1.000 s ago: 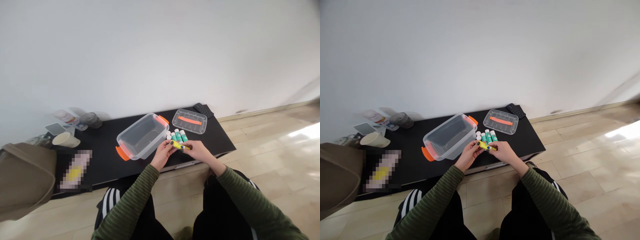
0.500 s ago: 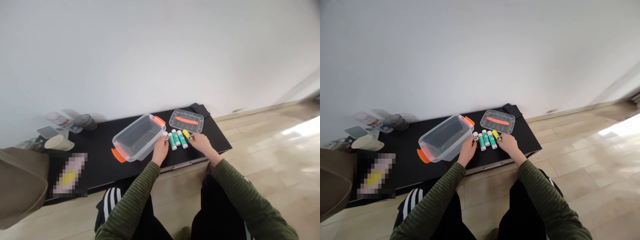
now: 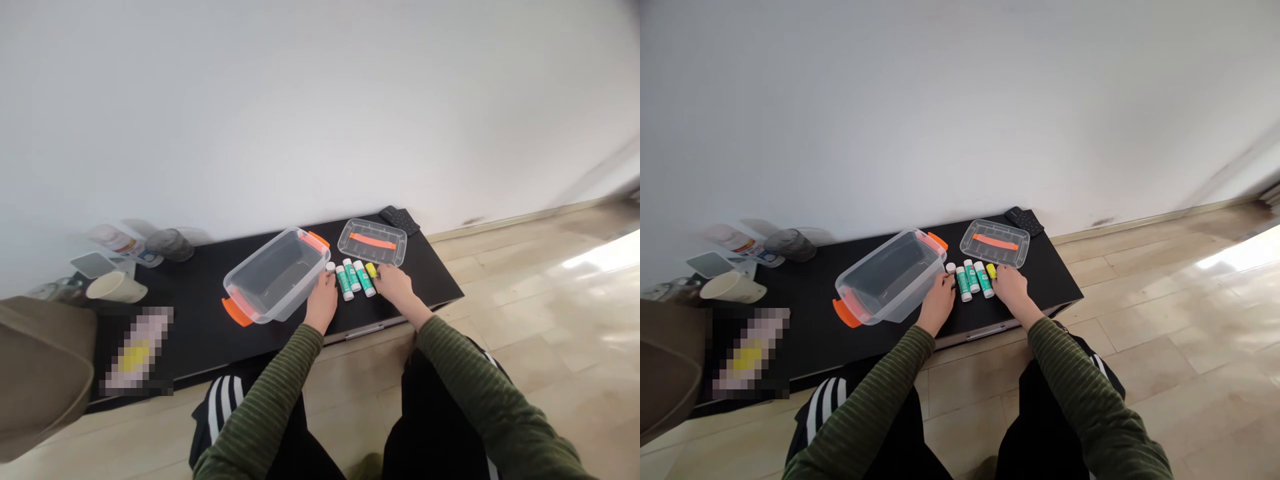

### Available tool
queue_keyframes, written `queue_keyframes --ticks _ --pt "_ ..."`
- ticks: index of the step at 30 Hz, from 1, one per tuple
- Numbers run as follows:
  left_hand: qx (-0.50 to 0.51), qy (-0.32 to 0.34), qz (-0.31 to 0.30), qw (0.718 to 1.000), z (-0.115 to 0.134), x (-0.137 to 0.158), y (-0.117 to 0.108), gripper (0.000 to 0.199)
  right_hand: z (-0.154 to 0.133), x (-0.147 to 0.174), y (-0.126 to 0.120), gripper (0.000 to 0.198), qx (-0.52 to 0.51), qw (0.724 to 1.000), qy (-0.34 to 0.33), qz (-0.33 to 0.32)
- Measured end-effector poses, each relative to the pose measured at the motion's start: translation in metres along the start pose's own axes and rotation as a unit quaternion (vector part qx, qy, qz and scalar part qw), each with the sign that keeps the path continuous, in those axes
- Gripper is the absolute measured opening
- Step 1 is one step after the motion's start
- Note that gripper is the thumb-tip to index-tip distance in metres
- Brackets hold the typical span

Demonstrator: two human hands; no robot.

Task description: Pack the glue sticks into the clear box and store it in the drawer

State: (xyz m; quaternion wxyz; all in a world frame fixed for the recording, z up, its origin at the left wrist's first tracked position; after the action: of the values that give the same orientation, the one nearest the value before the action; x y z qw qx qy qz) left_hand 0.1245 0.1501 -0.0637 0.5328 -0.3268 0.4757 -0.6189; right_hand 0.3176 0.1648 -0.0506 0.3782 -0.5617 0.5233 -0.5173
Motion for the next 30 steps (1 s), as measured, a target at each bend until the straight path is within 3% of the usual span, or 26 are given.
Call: queue_keyframes --ticks 3,7,19,26,30 --pt "0.009 0.002 -0.008 1.0 0.0 0.0 0.0 0.034 -0.027 0.008 -0.015 0.025 -0.006 0.994 -0.076 0.074" --pt "0.02 -0.002 -0.03 0.999 -0.001 0.002 0.0 0.031 -0.055 0.013 -0.004 0.021 -0.004 0.99 -0.134 0.047" --pt "0.047 -0.009 -0.077 0.996 0.001 0.02 0.0 0.027 -0.072 -0.006 0.019 0.034 0.005 0.999 -0.05 -0.008" --pt "0.053 -0.024 -0.09 0.994 -0.007 0.022 -0.004 0.027 -0.079 -0.012 0.023 0.035 0.011 0.999 -0.035 -0.017" --pt "0.131 -0.031 -0.049 0.99 -0.013 0.02 -0.016 0.027 -0.074 -0.009 0.011 0.035 -0.011 1.0 -0.027 0.008"
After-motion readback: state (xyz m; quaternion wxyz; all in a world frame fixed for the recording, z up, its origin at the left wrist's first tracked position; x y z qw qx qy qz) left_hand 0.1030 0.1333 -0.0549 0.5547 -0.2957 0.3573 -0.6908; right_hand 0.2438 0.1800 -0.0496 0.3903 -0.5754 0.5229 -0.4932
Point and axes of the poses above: each hand's wrist, its own x-axis away from the middle knuckle, its own y-axis out of the palm, z = x × y, the point moved 10 cm from there along -x, towards the middle knuckle
